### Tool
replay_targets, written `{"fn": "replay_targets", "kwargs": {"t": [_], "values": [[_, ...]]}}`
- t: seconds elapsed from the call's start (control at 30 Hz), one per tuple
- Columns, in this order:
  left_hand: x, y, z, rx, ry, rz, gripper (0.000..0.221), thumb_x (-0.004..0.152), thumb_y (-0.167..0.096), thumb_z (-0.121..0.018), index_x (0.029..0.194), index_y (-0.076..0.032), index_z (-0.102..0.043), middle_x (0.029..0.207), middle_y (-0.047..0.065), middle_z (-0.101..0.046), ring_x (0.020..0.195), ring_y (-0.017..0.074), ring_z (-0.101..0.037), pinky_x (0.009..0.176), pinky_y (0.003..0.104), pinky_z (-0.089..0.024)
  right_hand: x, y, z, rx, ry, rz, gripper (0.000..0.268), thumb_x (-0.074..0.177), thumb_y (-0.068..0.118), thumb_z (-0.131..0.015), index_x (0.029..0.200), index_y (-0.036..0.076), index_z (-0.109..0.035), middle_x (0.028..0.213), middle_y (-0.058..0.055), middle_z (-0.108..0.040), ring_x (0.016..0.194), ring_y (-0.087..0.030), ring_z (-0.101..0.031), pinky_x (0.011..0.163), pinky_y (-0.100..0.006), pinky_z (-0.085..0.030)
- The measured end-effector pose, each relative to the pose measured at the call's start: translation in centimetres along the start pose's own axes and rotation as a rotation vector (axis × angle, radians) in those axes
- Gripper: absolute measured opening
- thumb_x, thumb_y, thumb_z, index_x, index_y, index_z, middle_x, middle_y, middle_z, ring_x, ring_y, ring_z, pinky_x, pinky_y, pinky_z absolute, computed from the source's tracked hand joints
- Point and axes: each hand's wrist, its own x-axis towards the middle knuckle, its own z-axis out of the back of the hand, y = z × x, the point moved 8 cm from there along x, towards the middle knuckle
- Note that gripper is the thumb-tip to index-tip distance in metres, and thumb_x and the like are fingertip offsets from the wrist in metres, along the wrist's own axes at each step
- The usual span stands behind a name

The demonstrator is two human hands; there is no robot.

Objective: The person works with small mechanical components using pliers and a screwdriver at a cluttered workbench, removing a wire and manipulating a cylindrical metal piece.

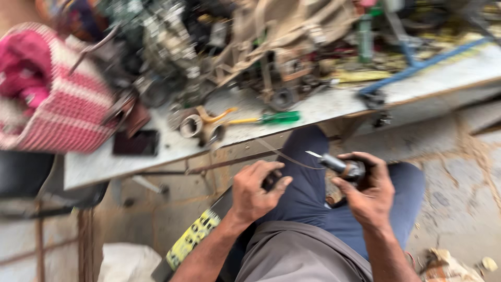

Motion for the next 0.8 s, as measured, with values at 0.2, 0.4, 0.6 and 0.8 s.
{"fn": "replay_targets", "kwargs": {"t": [0.2, 0.4, 0.6, 0.8], "values": [[1.8, -1.5, -1.2, -0.007, 0.017, -0.039, 0.031, 0.080, -0.019, -0.086, 0.104, -0.007, -0.071, 0.082, 0.003, -0.071, 0.067, 0.0179, -0.067, 0.065, 0.033, -0.053, -0.4, 0.3, 1.6, 0.023, -0.038, 0.060, 0.061, 0.080, -0.004, -0.082, 0.134, 0.002, -0.052, 0.125, -0.011, -0.065, 0.114, -0.015, -0.063, 0.101, -0.031, -0.056], [6.1, -5.2, -2.4, -0.082, 0.049, -0.092, 0.033, 0.083, -0.017, -0.086, 0.109, -0.005, -0.069, 0.092, 0.009, -0.070, 0.077, 0.0220, -0.069, 0.070, 0.034, -0.057, -0.8, 0.9, 4.0, -0.005, -0.102, 0.063, 0.060, 0.080, -0.002, -0.082, 0.132, 0.001, -0.053, 0.124, -0.012, -0.065, 0.113, -0.016, -0.064, 0.100, -0.032, -0.057], [16.3, -10.9, -6.5, -0.078, 0.029, -0.432, 0.057, 0.098, -0.035, -0.074, 0.137, 0.002, -0.055, 0.135, 0.025, -0.055, 0.127, 0.0396, -0.059, 0.107, 0.048, -0.052, -0.9, 2.0, 5.9, 0.059, -0.162, 0.093, 0.059, 0.081, -0.003, -0.081, 0.133, 0.001, -0.052, 0.128, -0.012, -0.066, 0.116, -0.017, -0.064, 0.100, -0.032, -0.056], [33.8, -9.2, -14.0, 0.474, 0.119, -0.107, 0.057, 0.098, -0.063, -0.057, 0.118, -0.011, -0.071, 0.118, 0.018, -0.071, 0.114, 0.0387, -0.066, 0.096, 0.050, -0.053, -2.6, 7.6, 7.2, -0.341, -0.306, 0.384, 0.057, 0.085, -0.005, -0.081, 0.131, 0.004, -0.050, 0.130, -0.014, -0.065, 0.113, -0.017, -0.066, 0.099, -0.031, -0.056]]}}
